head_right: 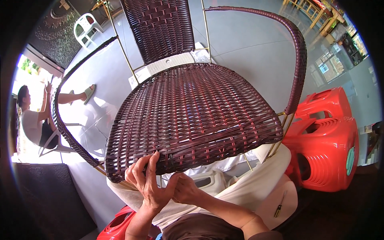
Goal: The person is weaving dark rattan-like strips into the seat frame of a brown chair, using a small flathead tool to pry the existing weave apart and thread the material through.
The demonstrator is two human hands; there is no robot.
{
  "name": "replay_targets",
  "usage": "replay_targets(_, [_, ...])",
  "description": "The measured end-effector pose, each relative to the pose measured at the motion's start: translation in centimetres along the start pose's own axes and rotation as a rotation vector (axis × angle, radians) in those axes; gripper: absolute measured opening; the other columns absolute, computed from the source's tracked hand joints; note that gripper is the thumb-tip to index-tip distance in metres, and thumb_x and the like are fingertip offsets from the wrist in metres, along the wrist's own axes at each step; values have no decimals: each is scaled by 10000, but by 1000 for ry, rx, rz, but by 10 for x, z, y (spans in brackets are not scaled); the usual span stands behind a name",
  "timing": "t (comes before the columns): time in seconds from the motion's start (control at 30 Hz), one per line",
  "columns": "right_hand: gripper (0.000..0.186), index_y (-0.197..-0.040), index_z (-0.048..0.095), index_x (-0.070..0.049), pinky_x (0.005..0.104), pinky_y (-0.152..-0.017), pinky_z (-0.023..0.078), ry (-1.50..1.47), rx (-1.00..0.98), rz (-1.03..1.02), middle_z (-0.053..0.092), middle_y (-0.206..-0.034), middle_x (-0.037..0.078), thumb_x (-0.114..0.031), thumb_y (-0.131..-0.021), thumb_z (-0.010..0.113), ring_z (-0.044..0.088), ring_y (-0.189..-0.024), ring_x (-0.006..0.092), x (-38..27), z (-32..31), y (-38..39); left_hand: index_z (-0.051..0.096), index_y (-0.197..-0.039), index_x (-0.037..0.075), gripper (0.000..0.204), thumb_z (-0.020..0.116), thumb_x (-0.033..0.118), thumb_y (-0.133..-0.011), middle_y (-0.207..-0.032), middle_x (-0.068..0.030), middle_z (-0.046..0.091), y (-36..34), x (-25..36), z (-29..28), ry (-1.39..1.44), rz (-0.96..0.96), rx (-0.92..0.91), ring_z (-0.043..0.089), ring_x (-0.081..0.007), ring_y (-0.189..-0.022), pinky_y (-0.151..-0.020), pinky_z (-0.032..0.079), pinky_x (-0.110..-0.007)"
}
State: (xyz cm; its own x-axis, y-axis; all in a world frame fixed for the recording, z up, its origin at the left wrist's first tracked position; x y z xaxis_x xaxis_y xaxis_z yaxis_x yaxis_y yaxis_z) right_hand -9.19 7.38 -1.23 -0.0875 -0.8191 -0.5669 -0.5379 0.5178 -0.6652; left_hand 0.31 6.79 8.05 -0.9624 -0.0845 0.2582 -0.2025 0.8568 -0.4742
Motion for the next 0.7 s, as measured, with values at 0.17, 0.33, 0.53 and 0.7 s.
replay_targets(0.17, [280, -888, 621, 2, 441, -793, 484, -20, -47, 8, 587, -850, 117, -76, -632, 705, 589, -779, 302, -1, 3, 7, 661, -1146, 128, 636, 767, 509, -647, -1111, -35, 505, -1, 2, -2, 37, -42, -5, 395, -247, -1062, -945, 252, -451])
replay_targets(0.33, [278, -856, 621, 1, 459, -802, 489, -3, -27, 44, 593, -880, 125, -68, -600, 705, 598, -799, 307, -1, 5, 12, 655, -1136, 161, 630, 778, 509, -625, -1057, -35, 481, -7, 5, -4, 53, -128, -98, 396, -248, -1021, -909, 252, -449])
replay_targets(0.53, [203, -749, 581, -27, 435, -791, 488, -67, -30, 72, 551, -812, 106, -69, -610, 722, 593, -773, 284, -1, 1, 3, 639, -1118, 152, 593, 807, 417, -614, -1055, -52, 485, -23, 8, -13, 122, -96, -116, 415, -254, -989, -879, 262, -436])
replay_targets(0.7, [403, -603, 386, -93, 364, -684, 444, -19, -48, 16, 402, -670, 63, -86, -748, 762, 442, -576, 216, -7, -5, -17, 612, -990, 94, 245, 674, 93, -753, -936, -69, 531, -49, -4, -16, 302, -16, -290, 481, -264, -878, -802, 325, -391])
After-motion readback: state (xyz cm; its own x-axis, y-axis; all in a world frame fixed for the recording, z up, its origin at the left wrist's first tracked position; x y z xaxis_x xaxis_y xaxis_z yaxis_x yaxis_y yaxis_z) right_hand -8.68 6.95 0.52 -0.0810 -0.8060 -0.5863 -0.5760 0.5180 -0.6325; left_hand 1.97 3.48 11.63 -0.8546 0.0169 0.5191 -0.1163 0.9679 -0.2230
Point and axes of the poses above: each hand's wrist, its own y-axis away from the middle knuckle, its own z-axis out of the palm, x = y × z, the point moved 5 cm from there along -y, towards the middle knuckle
